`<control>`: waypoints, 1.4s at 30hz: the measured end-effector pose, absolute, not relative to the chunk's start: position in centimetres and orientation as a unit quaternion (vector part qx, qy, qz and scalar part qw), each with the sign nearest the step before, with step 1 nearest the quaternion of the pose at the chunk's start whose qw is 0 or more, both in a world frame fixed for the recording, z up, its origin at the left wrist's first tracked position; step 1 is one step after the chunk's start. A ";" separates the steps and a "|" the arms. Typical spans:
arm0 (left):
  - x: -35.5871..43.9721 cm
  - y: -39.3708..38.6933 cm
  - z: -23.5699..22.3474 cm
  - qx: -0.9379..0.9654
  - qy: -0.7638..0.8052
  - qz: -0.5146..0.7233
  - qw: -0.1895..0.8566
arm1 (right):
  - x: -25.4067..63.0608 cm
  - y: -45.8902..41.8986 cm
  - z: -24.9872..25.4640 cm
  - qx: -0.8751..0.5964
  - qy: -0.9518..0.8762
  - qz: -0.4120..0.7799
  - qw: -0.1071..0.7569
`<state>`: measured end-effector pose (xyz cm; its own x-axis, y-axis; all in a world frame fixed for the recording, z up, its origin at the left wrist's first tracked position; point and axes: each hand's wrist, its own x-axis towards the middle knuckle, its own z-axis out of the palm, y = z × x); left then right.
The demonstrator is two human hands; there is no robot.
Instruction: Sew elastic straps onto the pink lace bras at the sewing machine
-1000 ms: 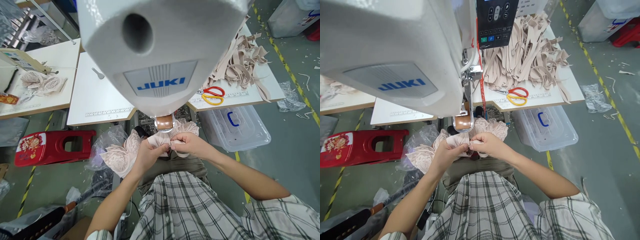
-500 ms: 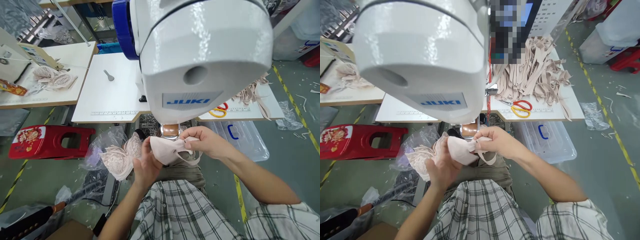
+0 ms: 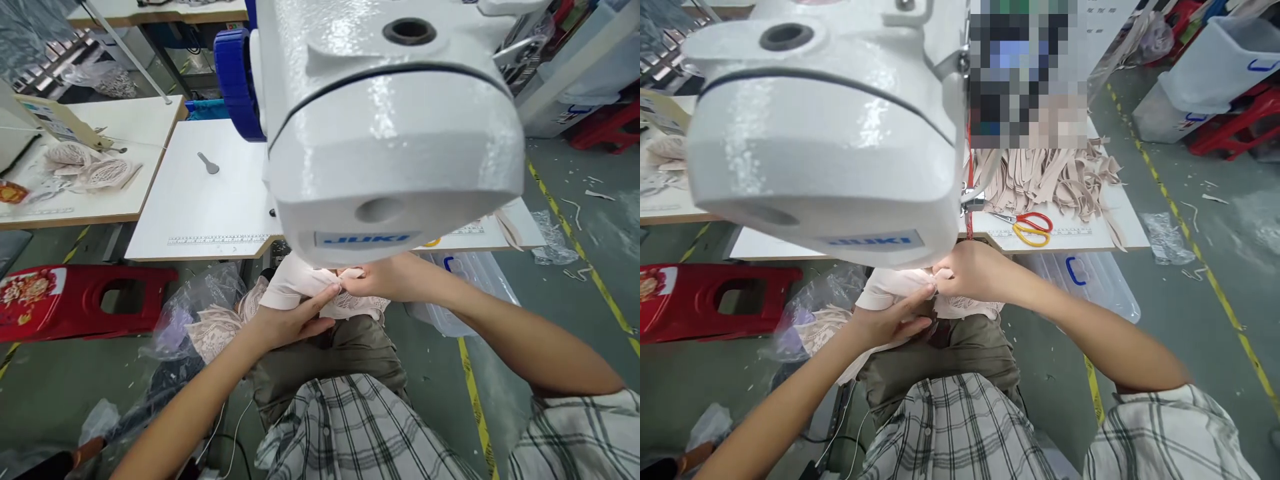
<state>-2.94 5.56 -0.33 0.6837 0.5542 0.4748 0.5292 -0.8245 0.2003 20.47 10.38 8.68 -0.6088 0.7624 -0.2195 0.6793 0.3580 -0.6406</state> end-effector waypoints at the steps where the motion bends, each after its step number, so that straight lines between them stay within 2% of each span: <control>1: -2.9 5.8 -0.4 0.922 0.289 0.256 0.024 | 20.5 10.4 8.7 -0.439 -0.823 0.357 0.059; 6: -2.6 5.9 -0.1 0.921 0.315 0.221 0.057 | 20.9 10.3 8.4 -0.438 -0.829 0.340 0.077; 11: -1.8 5.0 0.6 0.900 0.364 0.233 0.060 | 22.0 8.7 5.3 -0.429 -0.819 0.292 0.244; 14: -1.0 4.3 1.1 0.887 0.394 0.231 0.065 | 22.3 7.8 3.7 -0.443 -0.802 0.268 0.297; 23: 0.6 3.1 1.1 0.854 0.443 0.252 0.101 | 22.2 8.3 4.3 -0.441 -0.774 0.330 0.311; 26: 1.1 2.9 1.3 0.851 0.463 0.237 0.070 | 22.2 7.7 3.5 -0.453 -0.776 0.292 0.328; 29: 1.3 2.7 1.9 0.852 0.472 0.222 0.046 | 22.3 6.8 2.3 -0.417 -0.807 0.201 0.366; 34: -0.1 3.0 2.8 0.860 0.456 0.199 0.115 | 22.4 6.6 2.4 -0.371 -0.852 0.112 0.350; 37: -1.6 3.8 2.8 0.878 0.413 0.177 0.161 | 22.1 6.9 3.2 -0.384 -0.862 0.091 0.319; 40: -2.2 4.5 2.7 0.895 0.387 0.174 0.134 | 21.9 6.7 3.3 -0.402 -0.852 0.085 0.326; 42: -1.9 4.7 2.7 0.900 0.385 0.179 0.101 | 22.0 6.3 3.0 -0.422 -0.829 0.146 0.337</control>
